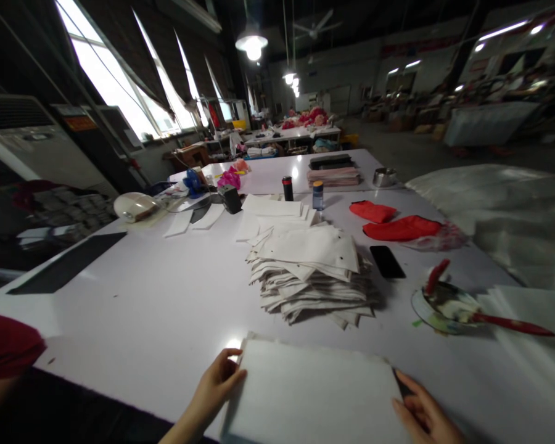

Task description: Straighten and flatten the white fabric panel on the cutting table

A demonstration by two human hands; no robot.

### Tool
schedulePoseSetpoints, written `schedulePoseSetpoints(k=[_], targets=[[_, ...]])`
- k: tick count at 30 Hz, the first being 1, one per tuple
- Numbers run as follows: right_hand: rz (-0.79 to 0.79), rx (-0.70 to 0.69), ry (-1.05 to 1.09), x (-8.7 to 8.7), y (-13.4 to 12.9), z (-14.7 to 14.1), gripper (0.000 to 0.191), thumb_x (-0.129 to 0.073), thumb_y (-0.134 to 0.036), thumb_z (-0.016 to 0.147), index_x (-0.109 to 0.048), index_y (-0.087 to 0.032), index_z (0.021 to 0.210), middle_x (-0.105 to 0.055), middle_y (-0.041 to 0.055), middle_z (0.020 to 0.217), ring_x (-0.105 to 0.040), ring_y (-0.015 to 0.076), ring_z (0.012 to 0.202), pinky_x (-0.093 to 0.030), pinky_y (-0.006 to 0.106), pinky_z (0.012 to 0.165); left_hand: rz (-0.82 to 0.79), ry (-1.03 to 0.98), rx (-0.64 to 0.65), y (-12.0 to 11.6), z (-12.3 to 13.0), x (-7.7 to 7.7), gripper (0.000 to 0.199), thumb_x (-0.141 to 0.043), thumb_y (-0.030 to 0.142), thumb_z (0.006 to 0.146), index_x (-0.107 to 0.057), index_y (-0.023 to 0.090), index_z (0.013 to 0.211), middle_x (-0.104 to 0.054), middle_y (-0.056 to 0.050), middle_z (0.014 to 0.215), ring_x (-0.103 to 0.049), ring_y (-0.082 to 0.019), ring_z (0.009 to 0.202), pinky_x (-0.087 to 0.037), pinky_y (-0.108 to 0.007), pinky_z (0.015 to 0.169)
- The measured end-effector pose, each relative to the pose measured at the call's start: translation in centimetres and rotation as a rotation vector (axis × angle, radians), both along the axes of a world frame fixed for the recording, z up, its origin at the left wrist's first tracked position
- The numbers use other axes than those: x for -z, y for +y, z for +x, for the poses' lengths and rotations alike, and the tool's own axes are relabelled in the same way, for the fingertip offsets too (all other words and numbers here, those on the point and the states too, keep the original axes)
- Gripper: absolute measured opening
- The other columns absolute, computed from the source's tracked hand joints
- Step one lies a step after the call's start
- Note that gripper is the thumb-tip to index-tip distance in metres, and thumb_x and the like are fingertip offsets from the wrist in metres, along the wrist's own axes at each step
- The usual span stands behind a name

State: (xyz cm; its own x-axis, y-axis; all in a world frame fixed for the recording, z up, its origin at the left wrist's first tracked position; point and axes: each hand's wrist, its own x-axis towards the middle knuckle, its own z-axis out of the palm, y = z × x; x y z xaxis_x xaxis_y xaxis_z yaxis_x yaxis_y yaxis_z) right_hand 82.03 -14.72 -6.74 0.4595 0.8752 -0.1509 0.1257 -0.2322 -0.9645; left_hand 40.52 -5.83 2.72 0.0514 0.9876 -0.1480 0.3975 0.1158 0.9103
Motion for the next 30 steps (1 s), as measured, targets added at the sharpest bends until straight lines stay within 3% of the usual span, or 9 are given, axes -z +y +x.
schedulePoseSetpoints(k=[6, 15, 24, 30], targets=[[-0.021, 0.037, -0.101, -1.0, 0.2, -1.7, 0.058, -0.069, -0.061, 0.057, -0.063, -0.029, 0.105, -0.065, 0.0017, 0.073, -0.065, 0.0284, 0.069, -0.054, 0.034, 0.062, 0.068, 0.173, -0.025, -0.3, 0.0, 0.6, 0.035, -0.058, 0.038, 0.075, -0.052, 0.021, 0.105, -0.056, 0.003, 0.070, -0.053, -0.015, 0.065, -0.041, -0.026, 0.064], [-0.066, 0.006, -0.078, -0.1, 0.3, -1.2, 0.058, -0.068, -0.060, 0.059, -0.062, -0.027, 0.107, -0.066, 0.0018, 0.077, -0.065, 0.0279, 0.073, -0.054, 0.035, 0.064, 0.049, 0.195, -0.046, 0.0, 0.0, 1.8, 0.036, -0.059, 0.043, 0.074, -0.053, 0.020, 0.101, -0.060, 0.002, 0.071, -0.056, -0.017, 0.065, -0.043, -0.027, 0.064], [0.004, -0.032, -0.126, 1.1, 0.4, -1.7, 0.058, -0.057, -0.061, 0.072, -0.054, -0.022, 0.114, -0.063, 0.0008, 0.077, -0.063, 0.0235, 0.071, -0.050, 0.034, 0.065, 0.035, 0.186, -0.051, 0.2, -0.2, 2.7, 0.045, -0.061, 0.055, 0.070, -0.054, 0.021, 0.100, -0.063, 0.003, 0.068, -0.060, -0.018, 0.065, -0.045, -0.028, 0.064], [-0.017, -0.054, -0.180, 0.9, 0.4, -1.9, 0.060, -0.053, -0.063, 0.073, -0.053, -0.020, 0.115, -0.062, 0.0018, 0.078, -0.062, 0.0222, 0.070, -0.049, 0.034, 0.065, 0.056, 0.216, -0.024, 0.1, -0.5, 3.4, 0.043, -0.058, 0.051, 0.076, -0.052, 0.021, 0.105, -0.063, 0.002, 0.070, -0.061, -0.018, 0.066, -0.046, -0.028, 0.063]])
